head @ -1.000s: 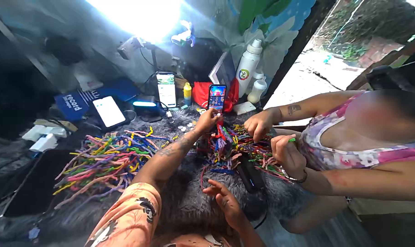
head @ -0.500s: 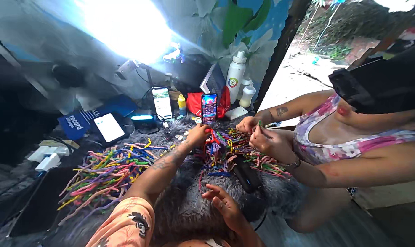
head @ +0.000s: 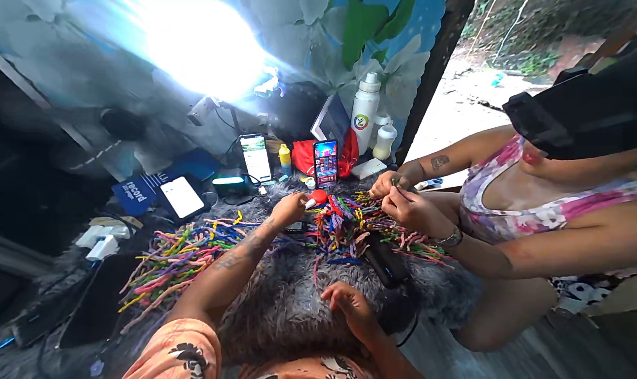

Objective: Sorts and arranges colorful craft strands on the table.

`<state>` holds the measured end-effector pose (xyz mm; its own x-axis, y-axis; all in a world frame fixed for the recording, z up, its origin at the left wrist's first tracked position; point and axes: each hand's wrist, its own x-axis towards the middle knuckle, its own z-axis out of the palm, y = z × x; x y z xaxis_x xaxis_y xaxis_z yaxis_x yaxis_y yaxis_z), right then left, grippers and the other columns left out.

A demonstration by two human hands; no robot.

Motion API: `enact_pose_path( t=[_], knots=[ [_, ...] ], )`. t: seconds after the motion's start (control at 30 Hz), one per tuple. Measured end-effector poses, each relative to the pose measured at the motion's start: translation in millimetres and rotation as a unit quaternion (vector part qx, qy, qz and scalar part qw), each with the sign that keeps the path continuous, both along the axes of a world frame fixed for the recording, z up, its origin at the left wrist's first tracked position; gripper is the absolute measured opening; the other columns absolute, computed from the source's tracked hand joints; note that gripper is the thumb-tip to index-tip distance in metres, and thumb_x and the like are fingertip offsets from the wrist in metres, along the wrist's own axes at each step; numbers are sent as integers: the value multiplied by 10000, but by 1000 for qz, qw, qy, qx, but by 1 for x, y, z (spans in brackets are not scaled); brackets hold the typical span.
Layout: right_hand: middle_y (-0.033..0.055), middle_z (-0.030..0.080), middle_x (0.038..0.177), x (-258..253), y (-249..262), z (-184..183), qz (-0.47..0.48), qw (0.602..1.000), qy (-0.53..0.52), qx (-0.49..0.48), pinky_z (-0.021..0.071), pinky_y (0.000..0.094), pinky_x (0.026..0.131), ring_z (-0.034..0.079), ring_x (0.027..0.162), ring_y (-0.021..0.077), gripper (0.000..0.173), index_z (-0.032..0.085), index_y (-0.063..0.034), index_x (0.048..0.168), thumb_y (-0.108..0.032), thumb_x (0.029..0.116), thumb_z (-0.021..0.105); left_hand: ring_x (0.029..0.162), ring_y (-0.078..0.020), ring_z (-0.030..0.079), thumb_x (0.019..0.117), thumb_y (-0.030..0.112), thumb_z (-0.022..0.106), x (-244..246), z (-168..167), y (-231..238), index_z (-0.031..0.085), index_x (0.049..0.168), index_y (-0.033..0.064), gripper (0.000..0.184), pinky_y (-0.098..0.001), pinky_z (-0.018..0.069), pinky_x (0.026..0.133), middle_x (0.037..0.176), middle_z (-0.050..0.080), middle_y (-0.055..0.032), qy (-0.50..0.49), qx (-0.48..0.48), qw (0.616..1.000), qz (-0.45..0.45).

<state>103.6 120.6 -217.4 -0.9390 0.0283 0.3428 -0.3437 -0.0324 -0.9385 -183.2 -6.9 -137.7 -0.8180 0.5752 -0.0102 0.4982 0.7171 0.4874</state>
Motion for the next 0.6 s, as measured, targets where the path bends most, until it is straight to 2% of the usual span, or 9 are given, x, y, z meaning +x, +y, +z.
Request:
enact_pose_path(
  t=[0.03,0.07,0.1,0.17,0.27,0.4,0.5,0.6],
  knots=[
    [-4,695,954,0,-3,1,-24,1000,-4,3,524,172,795,623,880,-17,386,732,-17,860,-288,1036,521,1144,-410,642,1020,138,577,6,5,-7,623,1316,17,323,-619,487,995,1235,658,-234,-5,9,1000,-2],
    [-9,676,921,1,-6,2,-43,999,-4,7,496,135,739,593,837,-43,326,716,-8,783,-195,993,550,1149,-402,638,1029,155,581,15,10,-16,609,1333,15,336,-608,487,1000,1242,651,-233,-5,19,1000,-4],
    [0,668,911,1,-7,1,-53,999,2,12,482,131,742,584,853,-40,298,665,-8,689,-128,943,565,1149,-393,636,1034,176,588,25,16,-27,607,1335,14,342,-599,488,998,1252,644,-230,-2,31,1000,-4],
    [24,681,924,1,-7,-1,-52,998,21,20,488,158,793,600,929,-3,289,574,-20,587,-62,873,566,1145,-367,640,1038,223,595,50,28,-54,608,1337,32,355,-582,502,991,1280,635,-204,7,39,999,-1],
    [25,687,943,0,-6,-3,-51,998,37,15,498,166,779,612,939,8,249,532,-44,581,-27,827,563,1124,-358,656,1032,246,608,93,41,-107,624,1344,71,358,-571,528,957,1314,628,-183,46,36,998,20],
    [41,668,942,0,-8,0,-58,997,15,39,475,181,730,596,877,15,154,503,-46,669,17,808,525,1089,-422,650,1005,240,643,140,31,-182,661,1297,51,349,-624,521,915,1280,630,-232,127,37,988,80],
    [47,665,942,-2,-10,-1,-67,997,16,36,496,192,777,613,902,28,158,498,-36,719,81,824,482,1182,-473,601,1007,228,628,158,19,-226,679,1257,20,329,-660,476,978,1284,619,-272,155,25,978,135],
    [57,675,955,-3,-10,-3,-88,994,44,51,504,201,836,624,957,40,181,477,-35,685,84,821,475,1215,-486,579,1008,188,623,167,19,-249,685,1229,-1,298,-679,443,1009,1286,616,-281,159,19,969,186]
  ],
)
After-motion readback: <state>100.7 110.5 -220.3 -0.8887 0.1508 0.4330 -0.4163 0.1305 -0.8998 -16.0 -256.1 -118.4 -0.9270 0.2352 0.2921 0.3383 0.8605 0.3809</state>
